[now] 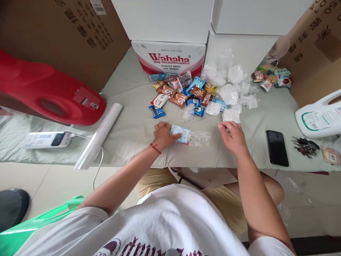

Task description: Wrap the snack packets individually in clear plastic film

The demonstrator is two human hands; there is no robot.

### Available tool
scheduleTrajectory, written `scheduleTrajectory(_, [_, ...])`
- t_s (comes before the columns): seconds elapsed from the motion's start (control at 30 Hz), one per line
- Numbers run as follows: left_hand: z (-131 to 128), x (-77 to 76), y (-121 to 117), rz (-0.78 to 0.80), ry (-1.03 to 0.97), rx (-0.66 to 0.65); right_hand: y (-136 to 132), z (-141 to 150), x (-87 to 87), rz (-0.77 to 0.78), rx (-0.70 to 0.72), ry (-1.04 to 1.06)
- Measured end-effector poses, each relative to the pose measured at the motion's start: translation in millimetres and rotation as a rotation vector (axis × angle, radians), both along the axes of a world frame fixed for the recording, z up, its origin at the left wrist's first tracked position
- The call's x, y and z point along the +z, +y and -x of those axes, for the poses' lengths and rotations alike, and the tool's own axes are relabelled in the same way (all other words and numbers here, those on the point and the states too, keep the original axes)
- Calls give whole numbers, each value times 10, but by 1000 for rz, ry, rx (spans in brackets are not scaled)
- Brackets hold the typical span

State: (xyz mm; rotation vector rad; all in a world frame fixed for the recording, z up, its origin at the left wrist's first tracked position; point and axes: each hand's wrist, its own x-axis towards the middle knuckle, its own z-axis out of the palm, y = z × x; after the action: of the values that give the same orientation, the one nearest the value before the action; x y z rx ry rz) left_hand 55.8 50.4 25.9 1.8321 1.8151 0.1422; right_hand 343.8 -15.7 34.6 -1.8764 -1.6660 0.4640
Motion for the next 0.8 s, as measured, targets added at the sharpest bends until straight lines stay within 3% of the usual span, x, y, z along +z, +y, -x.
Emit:
scheduleTrajectory(0.07, [-15,21,-26,-10,3,2,198,171,-79,68,-34,-90])
scheduleTrajectory(0.17, [-29,40,-82,-37,-38,-2,294,449,-234,192,77,-161])
scheduleTrajectory(0.27, [-34,47,-158,-67,-103,-15,106,600,-309,179,226,-197])
scheduleTrajectory(0.33, [-61,45,-237,-111,-126,-21,-78,655,-294,198,222,-160])
scheduleTrajectory(0.43, [-166,6,-422,-290,-110,-108,-298,794,-254,274,150,180])
scheduleTrajectory(0.6, [-356,-210,-774,-472,-144,-540,-497,1085,-278,234,10,998])
scheduleTrajectory(0.73, [-390,-382,-948,-499,-333,-732,-572,1091,-264,204,-46,1296])
scheduleTrajectory(0.8, [-373,-403,-993,-461,-460,-743,-549,1057,-257,230,-31,1336])
